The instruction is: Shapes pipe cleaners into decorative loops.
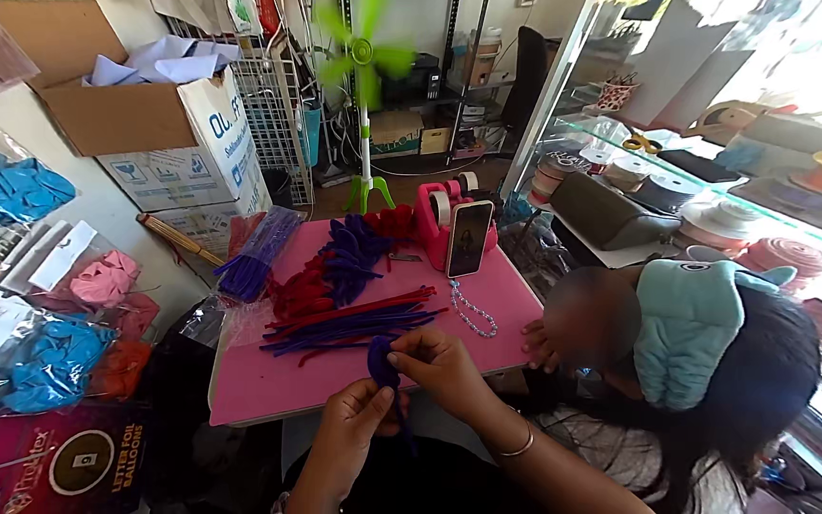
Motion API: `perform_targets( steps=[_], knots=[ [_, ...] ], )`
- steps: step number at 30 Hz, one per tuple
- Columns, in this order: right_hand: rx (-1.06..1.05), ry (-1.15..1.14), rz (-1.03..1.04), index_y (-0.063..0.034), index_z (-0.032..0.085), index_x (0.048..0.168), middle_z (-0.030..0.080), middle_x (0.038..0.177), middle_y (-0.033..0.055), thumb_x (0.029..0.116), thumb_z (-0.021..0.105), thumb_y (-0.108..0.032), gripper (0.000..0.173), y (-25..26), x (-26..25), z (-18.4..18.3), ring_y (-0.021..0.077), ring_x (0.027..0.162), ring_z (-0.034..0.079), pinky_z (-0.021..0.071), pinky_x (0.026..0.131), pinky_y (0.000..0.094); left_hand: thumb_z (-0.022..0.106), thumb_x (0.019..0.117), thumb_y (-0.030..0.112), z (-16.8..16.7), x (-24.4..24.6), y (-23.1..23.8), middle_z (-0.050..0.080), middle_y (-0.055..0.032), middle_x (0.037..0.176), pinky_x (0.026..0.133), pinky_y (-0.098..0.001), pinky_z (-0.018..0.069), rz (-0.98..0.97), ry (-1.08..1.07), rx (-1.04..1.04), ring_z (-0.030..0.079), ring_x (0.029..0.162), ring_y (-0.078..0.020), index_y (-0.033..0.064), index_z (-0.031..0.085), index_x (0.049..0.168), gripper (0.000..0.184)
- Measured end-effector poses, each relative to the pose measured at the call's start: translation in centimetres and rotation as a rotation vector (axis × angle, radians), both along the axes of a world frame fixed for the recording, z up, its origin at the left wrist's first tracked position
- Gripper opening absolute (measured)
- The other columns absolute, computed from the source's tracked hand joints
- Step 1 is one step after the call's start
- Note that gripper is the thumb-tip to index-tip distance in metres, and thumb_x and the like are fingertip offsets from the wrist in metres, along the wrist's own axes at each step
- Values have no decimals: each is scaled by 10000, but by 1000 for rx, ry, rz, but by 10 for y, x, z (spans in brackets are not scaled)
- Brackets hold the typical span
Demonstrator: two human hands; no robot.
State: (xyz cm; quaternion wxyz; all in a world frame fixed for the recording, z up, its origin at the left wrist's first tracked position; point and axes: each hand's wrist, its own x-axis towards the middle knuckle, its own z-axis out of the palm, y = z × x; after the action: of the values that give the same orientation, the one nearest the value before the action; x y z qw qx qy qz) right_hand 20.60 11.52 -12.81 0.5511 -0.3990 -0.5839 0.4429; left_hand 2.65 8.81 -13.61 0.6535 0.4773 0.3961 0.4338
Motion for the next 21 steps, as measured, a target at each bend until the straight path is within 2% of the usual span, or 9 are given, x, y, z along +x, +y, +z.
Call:
perform_targets(
  steps=[5, 8, 11, 13, 15, 17, 21],
  knots=[
    [-56, 45, -22, 1, 708, 1091, 747, 991, 41, 1006, 613, -89, 155, 3, 8, -1, 72, 831, 701, 582, 716, 216, 524, 1037, 58, 1, 0, 1, 755, -102, 934, 688, -287, 627, 35, -55, -88, 742, 775, -157, -25, 667, 1081, 172],
    [-103, 84, 0, 4, 694, 1124, 742, 1006, 48, 1000, 616, -82, 170, 1, 11, 0, 82, 834, 698, 578, 706, 220, 524, 1039, 62, 2, 1, 1, 755, -102, 921, 676, -284, 627, 35, -69, -101, 742, 760, -155, -22, 668, 1077, 171],
    [-144, 113, 117, 7, 650, 1202, 725, 1022, 33, 968, 667, -78, 250, -3, 9, 1, 72, 862, 686, 575, 751, 224, 529, 1038, 75, -1, 2, 0, 744, -81, 904, 671, -266, 619, 11, -65, -71, 724, 731, -130, -15, 675, 1074, 175],
    [-153, 118, 154, 13, 649, 1180, 718, 1007, 26, 948, 689, -57, 245, -4, 6, -2, 70, 878, 688, 585, 803, 238, 545, 1031, 91, -4, 1, 0, 731, -48, 885, 668, -259, 615, -23, -33, -35, 707, 708, -109, 6, 685, 1065, 167],
    [-136, 115, 137, 0, 678, 1089, 720, 948, 15, 934, 703, -45, 163, -4, 4, -6, 68, 847, 691, 590, 798, 243, 563, 1027, 93, -6, 1, -1, 722, -29, 869, 666, -257, 614, -29, 5, -1, 697, 697, -99, 18, 689, 1045, 149],
    [-108, 108, 122, -10, 683, 1050, 719, 923, 6, 934, 699, -41, 121, -4, 2, -8, 61, 829, 691, 591, 785, 239, 573, 1020, 87, -8, 2, 0, 713, -18, 849, 655, -244, 608, -1, 43, 43, 686, 685, -87, 23, 698, 1023, 141],
    [-101, 83, 165, 13, 682, 1127, 735, 1030, 44, 956, 682, -60, 186, -6, 0, -10, 78, 914, 705, 593, 827, 245, 581, 1005, 71, -11, 5, -1, 712, -6, 808, 645, -218, 599, 70, 116, 168, 681, 663, -68, 15, 705, 984, 138]
  ],
)
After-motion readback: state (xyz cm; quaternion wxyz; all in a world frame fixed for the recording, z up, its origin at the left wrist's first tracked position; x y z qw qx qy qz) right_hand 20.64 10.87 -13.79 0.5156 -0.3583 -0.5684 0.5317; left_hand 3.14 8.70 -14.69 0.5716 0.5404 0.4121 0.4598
